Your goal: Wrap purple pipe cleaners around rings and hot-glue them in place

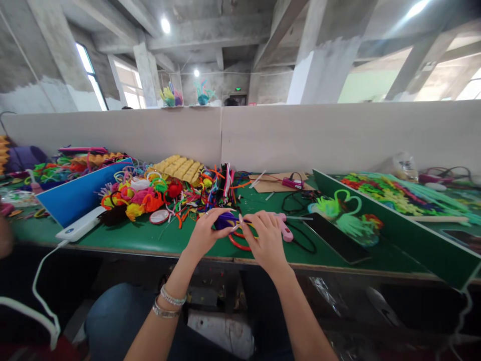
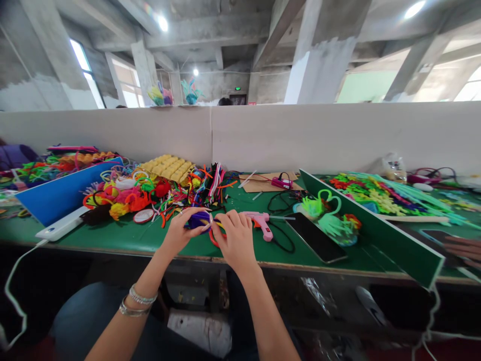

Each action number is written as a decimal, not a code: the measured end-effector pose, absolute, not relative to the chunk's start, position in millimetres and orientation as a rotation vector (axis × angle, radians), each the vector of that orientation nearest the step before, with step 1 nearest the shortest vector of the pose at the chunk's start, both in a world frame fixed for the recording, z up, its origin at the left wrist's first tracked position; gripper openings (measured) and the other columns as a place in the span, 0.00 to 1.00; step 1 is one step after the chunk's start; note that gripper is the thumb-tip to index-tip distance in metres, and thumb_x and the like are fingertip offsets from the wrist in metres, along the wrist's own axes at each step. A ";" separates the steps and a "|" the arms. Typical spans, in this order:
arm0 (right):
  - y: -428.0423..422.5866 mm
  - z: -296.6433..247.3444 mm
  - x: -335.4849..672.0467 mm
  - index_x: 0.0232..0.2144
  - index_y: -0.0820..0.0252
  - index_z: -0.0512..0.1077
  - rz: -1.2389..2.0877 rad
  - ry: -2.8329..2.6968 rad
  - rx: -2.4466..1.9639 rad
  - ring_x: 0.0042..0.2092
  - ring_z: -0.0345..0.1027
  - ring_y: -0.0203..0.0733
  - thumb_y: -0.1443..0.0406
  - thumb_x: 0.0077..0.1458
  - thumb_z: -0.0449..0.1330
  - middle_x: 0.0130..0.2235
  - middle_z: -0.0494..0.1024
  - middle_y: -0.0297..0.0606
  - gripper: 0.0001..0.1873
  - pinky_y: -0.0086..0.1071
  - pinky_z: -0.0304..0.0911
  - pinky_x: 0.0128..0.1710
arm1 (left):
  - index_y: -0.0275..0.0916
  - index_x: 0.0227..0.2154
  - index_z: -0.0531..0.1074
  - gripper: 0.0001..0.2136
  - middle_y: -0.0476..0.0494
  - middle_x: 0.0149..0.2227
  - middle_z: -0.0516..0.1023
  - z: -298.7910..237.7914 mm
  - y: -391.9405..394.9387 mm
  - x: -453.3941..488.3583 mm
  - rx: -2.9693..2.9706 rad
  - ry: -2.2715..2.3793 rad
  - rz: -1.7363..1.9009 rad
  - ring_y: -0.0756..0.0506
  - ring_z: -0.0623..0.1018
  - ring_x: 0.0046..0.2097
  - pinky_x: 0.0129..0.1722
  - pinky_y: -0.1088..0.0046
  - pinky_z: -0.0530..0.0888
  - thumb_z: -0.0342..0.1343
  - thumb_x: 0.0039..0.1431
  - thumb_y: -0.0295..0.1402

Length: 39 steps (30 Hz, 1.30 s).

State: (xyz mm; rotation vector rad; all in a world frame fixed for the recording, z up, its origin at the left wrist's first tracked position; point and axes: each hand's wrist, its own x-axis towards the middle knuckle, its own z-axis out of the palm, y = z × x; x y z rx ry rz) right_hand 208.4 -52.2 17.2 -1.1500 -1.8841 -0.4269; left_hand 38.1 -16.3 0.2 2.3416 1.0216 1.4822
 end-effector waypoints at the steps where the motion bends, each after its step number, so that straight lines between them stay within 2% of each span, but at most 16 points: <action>1: -52.6 17.9 208.4 0.32 0.58 0.69 -0.385 -1.895 -1.137 0.34 0.58 0.41 0.61 0.59 0.48 0.30 0.69 0.37 0.12 0.35 0.54 0.36 | 0.40 0.44 0.68 0.18 0.41 0.43 0.75 0.9 -16.7 37.5 2.329 1.004 1.491 0.44 0.75 0.45 0.46 0.67 0.71 0.57 0.51 0.41; 9: -54.5 20.6 207.5 0.29 0.58 0.66 -0.264 -1.946 -1.071 0.34 0.57 0.39 0.61 0.60 0.48 0.29 0.65 0.35 0.12 0.33 0.53 0.35 | 0.39 0.40 0.71 0.14 0.42 0.40 0.77 8.4 -22.1 38.5 2.108 0.907 1.621 0.45 0.76 0.42 0.43 0.69 0.71 0.57 0.51 0.39; 24: -56.3 22.1 206.2 0.27 0.58 0.66 -0.149 -1.960 -1.065 0.34 0.59 0.38 0.61 0.61 0.47 0.28 0.67 0.34 0.13 0.32 0.52 0.35 | 0.40 0.36 0.71 0.09 0.45 0.36 0.78 0.6 -22.5 49.8 1.691 0.626 1.772 0.47 0.77 0.39 0.42 0.70 0.73 0.57 0.51 0.34; 30: -55.9 20.2 203.1 0.28 0.58 0.66 -0.133 -1.928 -1.043 0.32 0.61 0.37 0.61 0.61 0.48 0.27 0.69 0.32 0.13 0.32 0.51 0.35 | 0.37 0.34 0.72 0.10 0.43 0.35 0.79 5.4 -25.7 52.4 1.713 0.633 1.820 0.47 0.77 0.37 0.41 0.69 0.73 0.52 0.55 0.37; 39: -57.2 16.9 196.2 0.28 0.58 0.66 -0.084 -1.914 -1.062 0.31 0.62 0.36 0.61 0.61 0.47 0.27 0.72 0.32 0.13 0.31 0.52 0.33 | 0.39 0.33 0.70 0.10 0.45 0.33 0.79 6.2 -23.9 53.4 1.492 0.680 1.965 0.46 0.78 0.37 0.37 0.68 0.75 0.52 0.55 0.41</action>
